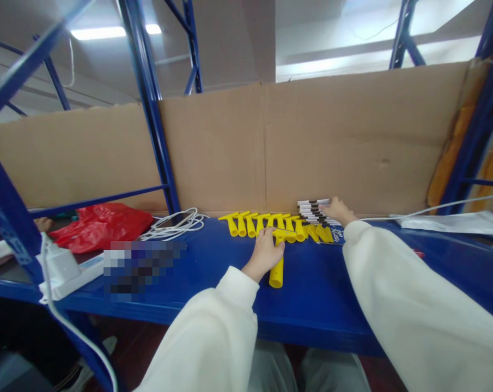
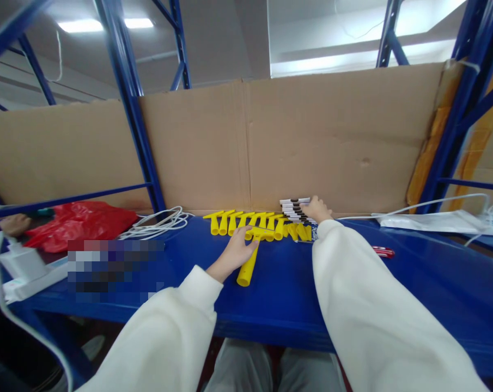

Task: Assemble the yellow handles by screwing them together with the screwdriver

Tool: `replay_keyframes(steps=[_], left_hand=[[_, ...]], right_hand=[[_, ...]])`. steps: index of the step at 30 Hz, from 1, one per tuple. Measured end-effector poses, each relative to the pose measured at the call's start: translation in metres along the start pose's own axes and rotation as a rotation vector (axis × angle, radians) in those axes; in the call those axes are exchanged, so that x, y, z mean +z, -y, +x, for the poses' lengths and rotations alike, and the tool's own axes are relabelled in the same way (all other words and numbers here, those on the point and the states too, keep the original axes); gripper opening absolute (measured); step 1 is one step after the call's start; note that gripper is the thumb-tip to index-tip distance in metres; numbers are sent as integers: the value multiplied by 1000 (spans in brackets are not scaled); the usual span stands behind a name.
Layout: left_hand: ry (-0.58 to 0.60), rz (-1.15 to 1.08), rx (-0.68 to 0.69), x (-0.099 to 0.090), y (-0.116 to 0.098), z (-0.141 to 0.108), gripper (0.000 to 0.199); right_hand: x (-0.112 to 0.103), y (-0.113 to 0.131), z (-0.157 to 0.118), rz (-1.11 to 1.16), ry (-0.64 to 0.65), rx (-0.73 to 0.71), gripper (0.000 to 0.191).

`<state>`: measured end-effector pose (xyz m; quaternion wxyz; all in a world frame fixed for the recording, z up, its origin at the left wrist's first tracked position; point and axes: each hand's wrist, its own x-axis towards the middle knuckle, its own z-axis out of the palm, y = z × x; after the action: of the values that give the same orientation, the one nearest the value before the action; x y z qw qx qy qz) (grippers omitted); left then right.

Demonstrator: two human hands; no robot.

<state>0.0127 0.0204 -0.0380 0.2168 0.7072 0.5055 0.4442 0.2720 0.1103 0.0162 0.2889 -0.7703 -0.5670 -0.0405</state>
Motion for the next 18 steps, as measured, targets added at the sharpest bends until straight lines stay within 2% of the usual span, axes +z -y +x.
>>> replay_keyframes(steps=[3, 9, 12, 18], left_hand=[[-7, 30, -4, -2, -5, -2, 46], [-11, 58, -10, -4, -13, -6, 47], [-17, 59, -3, -4, -12, -6, 46], [-23, 51, -3, -5, -11, -5, 45]], right_hand=[[2, 10, 6, 38, 27, 98, 61], [6, 36, -2, 43, 7, 64, 62], [9, 43, -7, 66, -10, 89, 56], [3, 43, -12, 275, -187, 138, 43]])
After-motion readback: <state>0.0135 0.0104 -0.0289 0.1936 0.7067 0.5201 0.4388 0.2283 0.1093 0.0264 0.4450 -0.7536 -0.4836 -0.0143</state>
